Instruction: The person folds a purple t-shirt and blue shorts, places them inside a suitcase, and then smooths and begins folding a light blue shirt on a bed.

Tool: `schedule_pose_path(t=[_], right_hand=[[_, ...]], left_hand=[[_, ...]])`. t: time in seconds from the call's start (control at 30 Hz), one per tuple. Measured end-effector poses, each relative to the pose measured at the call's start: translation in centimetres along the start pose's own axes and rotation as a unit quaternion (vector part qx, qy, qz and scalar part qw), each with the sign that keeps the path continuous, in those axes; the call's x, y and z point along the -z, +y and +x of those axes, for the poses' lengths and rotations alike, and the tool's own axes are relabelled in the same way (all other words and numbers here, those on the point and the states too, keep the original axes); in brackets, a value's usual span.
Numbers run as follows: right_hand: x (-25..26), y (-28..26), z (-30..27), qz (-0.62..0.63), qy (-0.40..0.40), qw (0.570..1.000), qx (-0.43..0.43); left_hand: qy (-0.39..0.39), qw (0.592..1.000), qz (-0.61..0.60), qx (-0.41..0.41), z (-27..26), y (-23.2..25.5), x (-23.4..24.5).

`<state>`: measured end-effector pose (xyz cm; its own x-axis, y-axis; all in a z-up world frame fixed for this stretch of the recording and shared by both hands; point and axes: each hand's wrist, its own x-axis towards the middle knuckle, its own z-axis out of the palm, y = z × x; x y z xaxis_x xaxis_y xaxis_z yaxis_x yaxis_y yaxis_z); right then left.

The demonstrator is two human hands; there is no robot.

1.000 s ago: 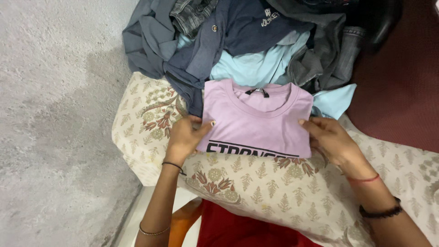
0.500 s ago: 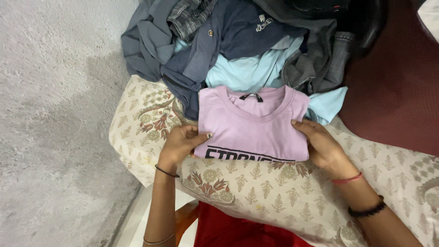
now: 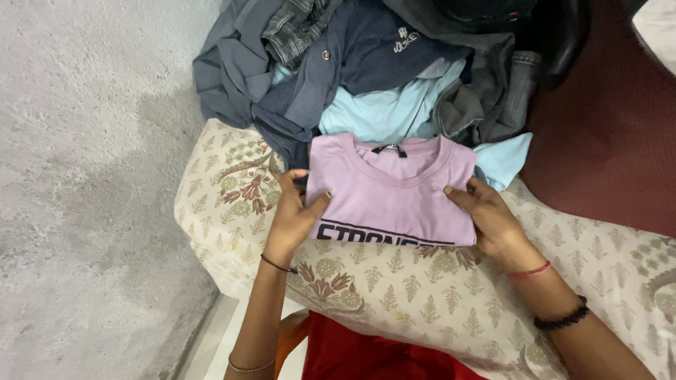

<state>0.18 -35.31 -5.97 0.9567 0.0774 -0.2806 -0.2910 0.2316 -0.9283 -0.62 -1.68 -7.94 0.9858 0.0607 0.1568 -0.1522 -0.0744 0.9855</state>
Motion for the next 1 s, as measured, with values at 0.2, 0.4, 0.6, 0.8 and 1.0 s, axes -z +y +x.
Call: schedule_pose_path(t=[0.2, 0.4, 0.6, 0.8, 1.0], right_hand=[[-0.7, -2.1, -1.2, -0.037, -0.011, 0.998, 0.054], [-1.1, -7.6, -5.6, -0.033, -0.021, 0.996, 0.079], [1.8, -16.5, -9.0, -0.159, 0.067, 0.963, 0.206], [7.9, -25.7, -13.0, -0.189, 0.134, 0.908, 0.35], [19.9, -30.9, -13.3, -0.521, 0.249, 0.69, 0.436]], left_hand=[[-0.095, 0.993, -0.071, 0.002, -0.7, 3.1, 0.9], [-0.117, 0.988, -0.086, 0.054, -0.5, 7.6, 0.1], [-0.142, 0.987, -0.051, -0.052, 2.3, 17.5, -3.6], [-0.236, 0.935, -0.168, -0.203, 9.0, 25.9, -14.3], [-0.302, 0.902, -0.128, -0.281, 16.3, 27.3, -29.7]])
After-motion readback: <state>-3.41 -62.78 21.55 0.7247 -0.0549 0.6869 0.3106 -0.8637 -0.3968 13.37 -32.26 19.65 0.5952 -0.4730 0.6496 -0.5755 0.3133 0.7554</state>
